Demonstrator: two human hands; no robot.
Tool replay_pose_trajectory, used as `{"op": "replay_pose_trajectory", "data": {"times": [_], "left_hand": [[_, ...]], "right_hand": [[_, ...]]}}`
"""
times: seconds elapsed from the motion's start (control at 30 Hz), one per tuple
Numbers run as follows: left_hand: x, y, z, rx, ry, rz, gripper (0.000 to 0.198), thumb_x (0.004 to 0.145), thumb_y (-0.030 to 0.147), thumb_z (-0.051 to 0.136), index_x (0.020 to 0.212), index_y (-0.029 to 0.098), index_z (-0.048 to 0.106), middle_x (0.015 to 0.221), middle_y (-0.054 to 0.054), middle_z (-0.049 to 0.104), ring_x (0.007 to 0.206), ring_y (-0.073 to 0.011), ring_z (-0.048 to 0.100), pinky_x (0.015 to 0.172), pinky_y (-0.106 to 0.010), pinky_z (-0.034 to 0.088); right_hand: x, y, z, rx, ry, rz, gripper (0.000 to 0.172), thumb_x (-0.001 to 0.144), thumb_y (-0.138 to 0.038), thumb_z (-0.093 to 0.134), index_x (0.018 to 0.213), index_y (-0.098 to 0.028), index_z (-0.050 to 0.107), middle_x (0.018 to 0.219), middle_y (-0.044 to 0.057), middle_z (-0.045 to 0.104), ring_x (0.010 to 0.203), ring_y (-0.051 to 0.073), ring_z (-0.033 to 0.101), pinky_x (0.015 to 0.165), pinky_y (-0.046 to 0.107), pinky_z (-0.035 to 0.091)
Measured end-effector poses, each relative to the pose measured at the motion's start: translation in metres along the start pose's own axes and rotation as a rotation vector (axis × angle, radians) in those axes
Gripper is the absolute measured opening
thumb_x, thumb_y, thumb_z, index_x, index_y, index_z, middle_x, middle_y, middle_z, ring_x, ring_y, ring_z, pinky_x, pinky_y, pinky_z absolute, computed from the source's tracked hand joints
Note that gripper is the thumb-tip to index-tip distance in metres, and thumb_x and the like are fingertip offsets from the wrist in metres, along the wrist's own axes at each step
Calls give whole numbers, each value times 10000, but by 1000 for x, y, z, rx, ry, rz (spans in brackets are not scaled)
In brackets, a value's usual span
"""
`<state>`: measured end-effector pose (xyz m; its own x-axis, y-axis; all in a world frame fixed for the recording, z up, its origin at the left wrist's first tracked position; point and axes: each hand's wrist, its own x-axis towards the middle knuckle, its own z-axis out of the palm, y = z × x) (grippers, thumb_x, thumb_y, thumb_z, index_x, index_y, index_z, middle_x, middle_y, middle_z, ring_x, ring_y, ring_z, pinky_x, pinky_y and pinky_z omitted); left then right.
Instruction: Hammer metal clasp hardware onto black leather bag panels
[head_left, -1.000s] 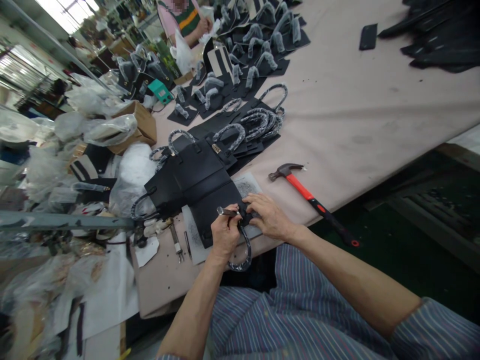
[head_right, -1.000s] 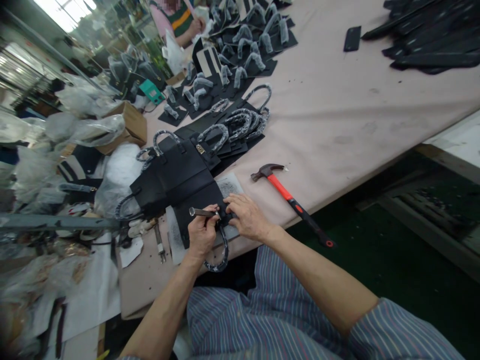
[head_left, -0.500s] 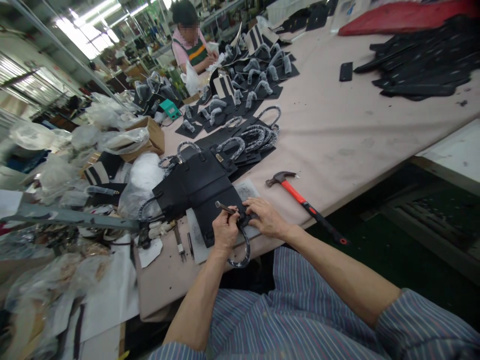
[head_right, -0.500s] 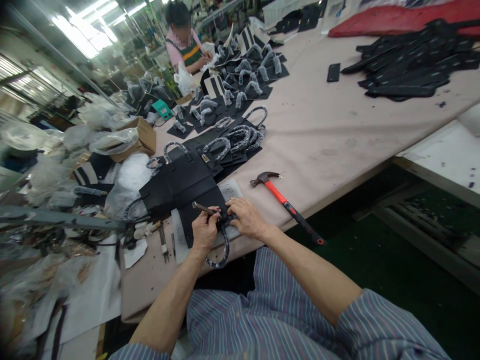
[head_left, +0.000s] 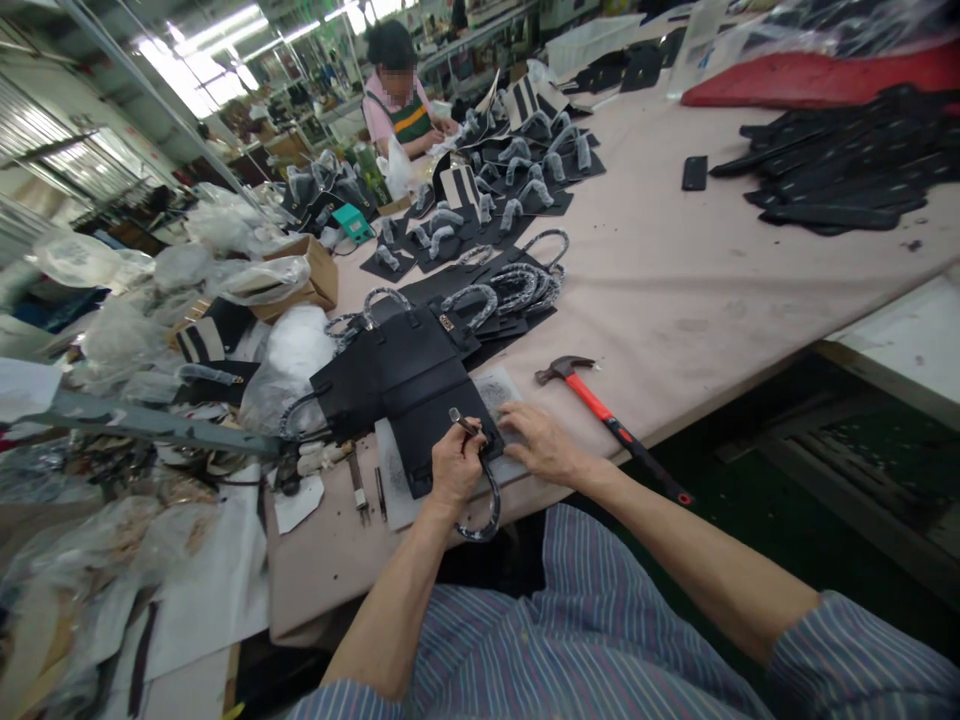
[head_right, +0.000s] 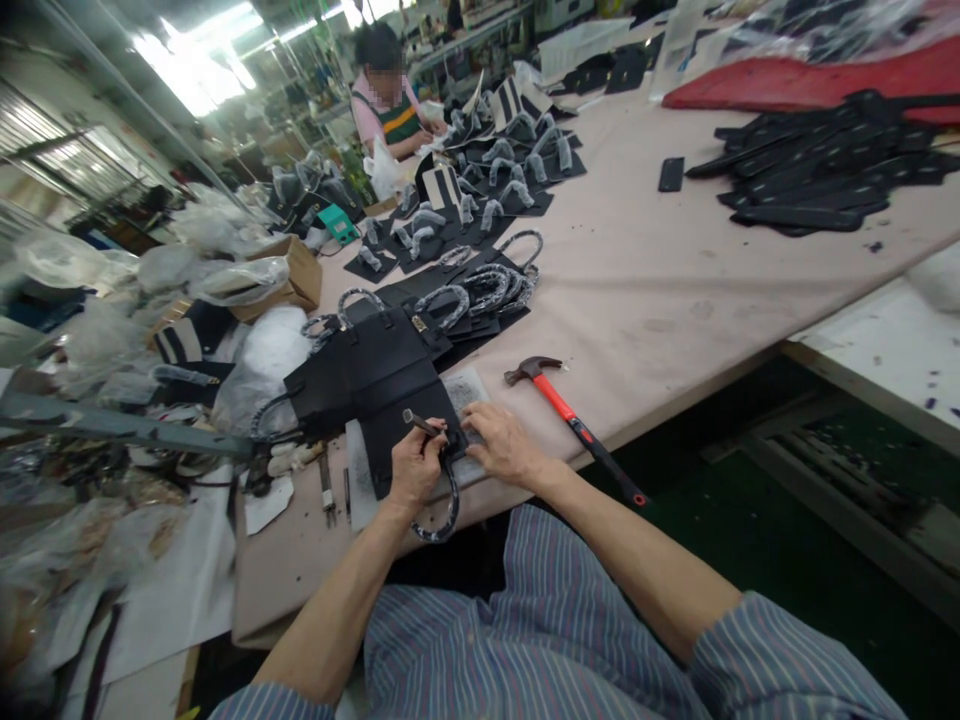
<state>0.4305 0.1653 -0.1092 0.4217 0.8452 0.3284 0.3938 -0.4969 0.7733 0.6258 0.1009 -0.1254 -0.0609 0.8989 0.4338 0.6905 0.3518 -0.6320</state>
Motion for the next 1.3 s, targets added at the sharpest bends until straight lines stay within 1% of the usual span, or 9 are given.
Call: {"op": "replay_pose_trajectory", "data": {"times": [0.13, 0.23, 0.47, 0.7, 0.8, 0.9, 1.03, 1.2, 1.3], "left_hand": [[0, 1, 0, -29, -26, -26, 171, 893, 181, 558, 1010, 201, 681, 1022, -55, 762, 933, -184, 733, 896, -317, 571], [0, 2, 0, -45, -43, -39, 179, 877, 162, 568, 1007, 209, 682, 967, -39, 758, 861, -177, 724, 851, -303, 569], [-1, 2, 0, -109, -21, -26, 176, 861, 145, 578, 969, 213, 699, 914, -27, 759, 838, -178, 719, 823, -289, 565], [-2, -3, 0, -130, -56, -50, 172, 861, 124, 565, 944, 203, 694, 876, -15, 737, 811, -159, 695, 797, -262, 532], [-2, -4, 0, -128, -63, -50, 173, 864, 120, 566, 957, 202, 687, 908, -17, 736, 840, -158, 694, 822, -261, 519], [-2, -3, 0, -109, -76, -48, 171, 868, 120, 560, 957, 202, 681, 887, -15, 727, 812, -156, 682, 805, -260, 513], [-2, -4, 0, -84, -84, -62, 163, 867, 125, 561, 952, 207, 674, 858, -12, 721, 794, -159, 677, 783, -260, 512], [-3, -8, 3, -82, -71, -43, 153, 879, 146, 567, 969, 214, 670, 921, -24, 732, 865, -178, 693, 844, -289, 530], [-3, -10, 4, -32, -74, -18, 146, 884, 145, 560, 954, 216, 666, 924, -25, 728, 882, -188, 691, 967, -365, 526]], "right_hand": [[-18, 16, -45, -280, 98, 289, 292, 832, -170, 650, 1120, -163, 603, 1265, 180, 600, 1218, 359, 550, 1066, 552, 452], [-36, 28, -76, -421, -20, 637, 236, 826, -223, 666, 1041, -151, 601, 1122, 194, 604, 1084, 376, 579, 976, 545, 473], [-34, 14, -95, 244, -114, 1082, 126, 750, -176, 611, 757, -213, 491, 683, 0, 492, 589, 163, 508, 552, 278, 468], [6, -58, -116, 445, 17, 846, 377, 938, -593, 448, 874, -225, 502, 598, -71, 388, 395, 100, 309, 359, 218, 275], [26, -92, -132, 107, 110, 417, 419, 996, -602, 408, 865, -220, 521, 589, -38, 439, 462, 129, 395, 439, 250, 290], [39, -111, -141, -264, -77, 170, 359, 1017, -484, 408, 766, -231, 453, 572, -9, 476, 473, 142, 399, 491, 295, 227], [47, -123, -150, -454, -279, 97, 338, 1027, -422, 408, 748, -234, 443, 550, -8, 484, 433, 142, 368, 500, 319, 173], [46, -128, -148, -294, 164, 99, 395, 1075, -492, 313, 805, -234, 441, 568, -27, 485, 452, 135, 433, 498, 282, 277], [45, -124, -145, -400, -131, 96, 379, 1051, -452, 366, 751, -232, 441, 533, -18, 476, 420, 126, 375, 475, 298, 198]]}}
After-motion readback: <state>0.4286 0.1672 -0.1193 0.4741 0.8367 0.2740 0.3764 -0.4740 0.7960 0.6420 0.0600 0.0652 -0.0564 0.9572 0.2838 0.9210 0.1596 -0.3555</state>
